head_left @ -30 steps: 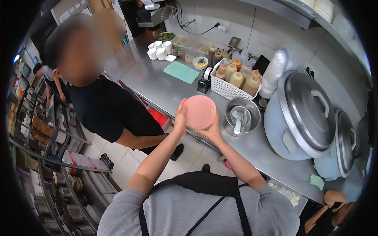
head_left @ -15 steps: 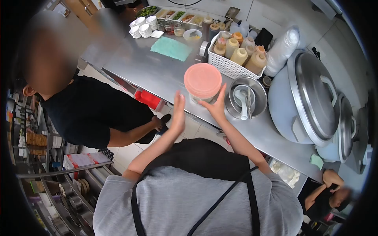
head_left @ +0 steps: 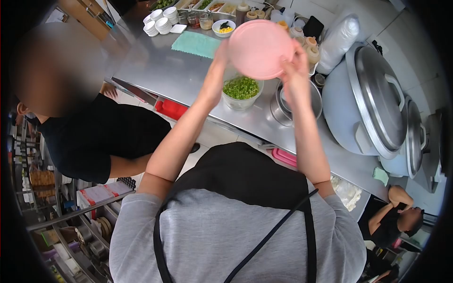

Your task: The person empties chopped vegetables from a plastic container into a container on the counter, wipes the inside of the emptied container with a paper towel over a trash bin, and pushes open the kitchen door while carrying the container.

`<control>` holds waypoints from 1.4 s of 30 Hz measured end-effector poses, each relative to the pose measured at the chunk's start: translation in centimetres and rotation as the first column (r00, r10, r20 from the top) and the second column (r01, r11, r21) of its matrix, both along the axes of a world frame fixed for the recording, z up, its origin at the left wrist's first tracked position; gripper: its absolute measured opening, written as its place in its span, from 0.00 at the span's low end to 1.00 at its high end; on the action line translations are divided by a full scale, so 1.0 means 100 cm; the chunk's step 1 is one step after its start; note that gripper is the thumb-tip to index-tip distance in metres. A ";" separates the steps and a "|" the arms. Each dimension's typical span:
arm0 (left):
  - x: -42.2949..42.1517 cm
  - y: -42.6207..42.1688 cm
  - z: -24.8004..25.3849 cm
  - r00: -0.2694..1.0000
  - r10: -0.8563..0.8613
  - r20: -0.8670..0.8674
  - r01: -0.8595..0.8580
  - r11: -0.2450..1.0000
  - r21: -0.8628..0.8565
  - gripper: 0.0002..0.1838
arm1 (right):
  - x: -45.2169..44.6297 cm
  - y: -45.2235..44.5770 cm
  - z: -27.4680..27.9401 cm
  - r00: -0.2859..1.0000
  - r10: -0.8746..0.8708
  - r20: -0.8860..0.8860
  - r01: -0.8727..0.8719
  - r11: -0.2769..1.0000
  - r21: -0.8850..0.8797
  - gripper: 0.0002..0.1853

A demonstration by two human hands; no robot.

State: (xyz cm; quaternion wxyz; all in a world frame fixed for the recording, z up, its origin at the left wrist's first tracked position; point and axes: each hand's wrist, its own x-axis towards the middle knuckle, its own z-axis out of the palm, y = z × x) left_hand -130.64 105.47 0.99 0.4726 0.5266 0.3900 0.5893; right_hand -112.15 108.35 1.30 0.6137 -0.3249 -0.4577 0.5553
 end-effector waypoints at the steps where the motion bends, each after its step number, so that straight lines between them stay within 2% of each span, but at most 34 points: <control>1: -0.006 0.005 -0.007 1.000 0.001 0.000 -0.001 1.000 -0.006 0.43 | 0.008 0.001 0.011 0.999 -0.034 0.042 0.029 0.994 0.106 0.24; 2: -0.016 0.012 -0.022 0.924 0.127 -0.361 -0.150 0.988 -0.038 0.38 | 0.023 0.002 0.019 0.965 -0.161 0.205 0.109 0.963 0.244 0.24; 3: -0.023 0.016 -0.036 0.708 0.212 -0.673 -0.295 0.956 -0.010 0.33 | 0.035 -0.001 0.023 0.890 -0.304 0.340 0.159 0.906 0.393 0.24; 4: -0.026 0.019 -0.053 0.707 0.212 -0.674 -0.296 0.955 -0.010 0.33 | 0.039 -0.001 0.020 0.891 -0.302 0.339 0.158 0.906 0.392 0.24; 6: -0.030 0.023 -0.079 0.475 0.180 -0.861 -0.368 0.930 -0.009 0.26 | 0.046 -0.004 0.011 0.771 -0.401 0.494 0.175 0.880 0.442 0.24; 7: -0.031 0.024 -0.081 0.474 0.179 -0.862 -0.370 0.929 -0.010 0.26 | 0.047 -0.005 0.005 0.772 -0.399 0.494 0.174 0.881 0.440 0.24; 9: -0.036 0.027 -0.084 0.357 0.177 -0.917 -0.337 0.940 0.050 0.21 | 0.044 -0.008 -0.007 0.780 -0.282 0.559 0.088 0.933 0.348 0.26; 11: -0.049 0.033 -0.095 0.345 0.132 -0.929 -0.329 0.944 0.012 0.19 | 0.034 -0.012 -0.015 0.771 -0.303 0.561 0.102 0.927 0.361 0.25; 13: -0.072 0.049 -0.100 0.313 0.123 -0.942 -0.325 0.946 0.016 0.18 | 0.021 -0.011 -0.029 0.631 -0.459 0.625 0.115 0.852 0.510 0.26; 15: -0.094 0.055 -0.099 0.395 0.183 -0.900 -0.309 0.949 0.058 0.13 | 0.005 -0.014 -0.035 0.615 -0.410 0.674 0.085 0.884 0.461 0.26; 16: -0.103 0.061 -0.092 0.386 0.205 -0.899 -0.313 0.946 0.082 0.13 | -0.003 -0.014 -0.042 0.609 -0.367 0.703 0.057 0.904 0.423 0.25; 18: -0.122 0.075 -0.078 0.678 -0.082 -0.730 -0.301 0.875 -0.378 0.13 | -0.019 -0.010 -0.064 0.589 -0.298 0.751 -0.015 0.925 0.379 0.24; 19: -0.137 0.087 -0.079 0.674 -0.078 -0.734 -0.298 0.881 -0.367 0.13 | -0.027 -0.009 -0.076 0.576 -0.274 0.770 -0.060 0.925 0.374 0.24; 20: -0.154 0.103 -0.083 0.577 -0.084 -0.813 -0.205 0.948 -0.244 0.14 | -0.034 -0.008 -0.091 0.576 -0.289 0.765 -0.053 0.920 0.388 0.24; 21: -0.167 0.120 -0.083 0.472 -0.070 -0.879 -0.093 0.987 -0.129 0.15 | -0.039 -0.009 -0.106 0.451 -0.266 0.852 -0.101 0.933 0.345 0.24; 22: -0.176 0.139 -0.075 0.470 -0.063 -0.880 -0.086 0.989 -0.117 0.15 | -0.043 -0.010 -0.116 0.314 -0.239 0.919 -0.139 0.946 0.293 0.25; 24: -0.189 0.190 -0.053 0.346 0.112 -0.932 -0.236 0.971 0.029 0.13 | -0.046 -0.006 -0.123 0.270 -0.289 0.918 -0.146 0.930 0.336 0.25; 26: -0.200 0.253 -0.046 0.228 0.198 -0.953 -0.327 0.938 0.117 0.09 | -0.048 -0.005 -0.138 0.226 -0.326 0.918 -0.142 0.921 0.363 0.25; 28: -0.204 0.311 -0.042 0.000 0.348 -0.937 -0.290 0.897 0.333 0.08 | -0.050 -0.004 -0.157 0.132 -0.341 0.931 -0.225 0.904 0.363 0.24; 29: -0.208 0.339 -0.043 0.006 0.353 -0.936 -0.274 0.900 0.338 0.08 | -0.051 -0.005 -0.165 0.126 -0.348 0.929 -0.208 0.906 0.368 0.24; 31: -0.213 0.391 -0.049 -0.216 0.431 -0.876 -0.104 0.882 0.460 0.08 | -0.054 -0.007 -0.176 0.064 -0.350 0.935 -0.256 0.900 0.354 0.23; 33: -0.217 0.432 -0.058 -0.159 0.421 -0.893 -0.034 0.901 0.432 0.09 | -0.056 -0.004 -0.176 0.052 -0.329 0.943 -0.216 0.918 0.332 0.23; 35: -0.216 0.463 -0.076 -0.267 0.273 -0.924 0.003 0.959 0.283 0.10 | -0.056 -0.007 -0.177 0.037 -0.281 0.959 -0.156 0.946 0.284 0.24; 37: -0.222 0.484 -0.094 -0.263 0.217 -0.940 0.068 0.976 0.207 0.08 | -0.060 -0.008 -0.169 0.049 -0.259 0.965 -0.082 0.961 0.263 0.25; 39: -0.222 0.486 -0.101 -0.354 0.202 -0.913 0.057 0.979 0.195 0.06 | -0.066 -0.008 -0.157 0.107 -0.240 0.965 0.056 0.970 0.236 0.24; 40: -0.221 0.487 -0.103 -0.344 0.196 -0.918 0.069 0.981 0.184 0.06 | -0.067 -0.009 -0.152 0.095 -0.230 0.969 0.068 0.972 0.224 0.24; 42: -0.218 0.484 -0.102 -0.396 0.103 -0.912 0.104 0.992 0.067 0.07 | -0.070 -0.009 -0.143 0.217 -0.232 0.948 0.184 0.964 0.194 0.20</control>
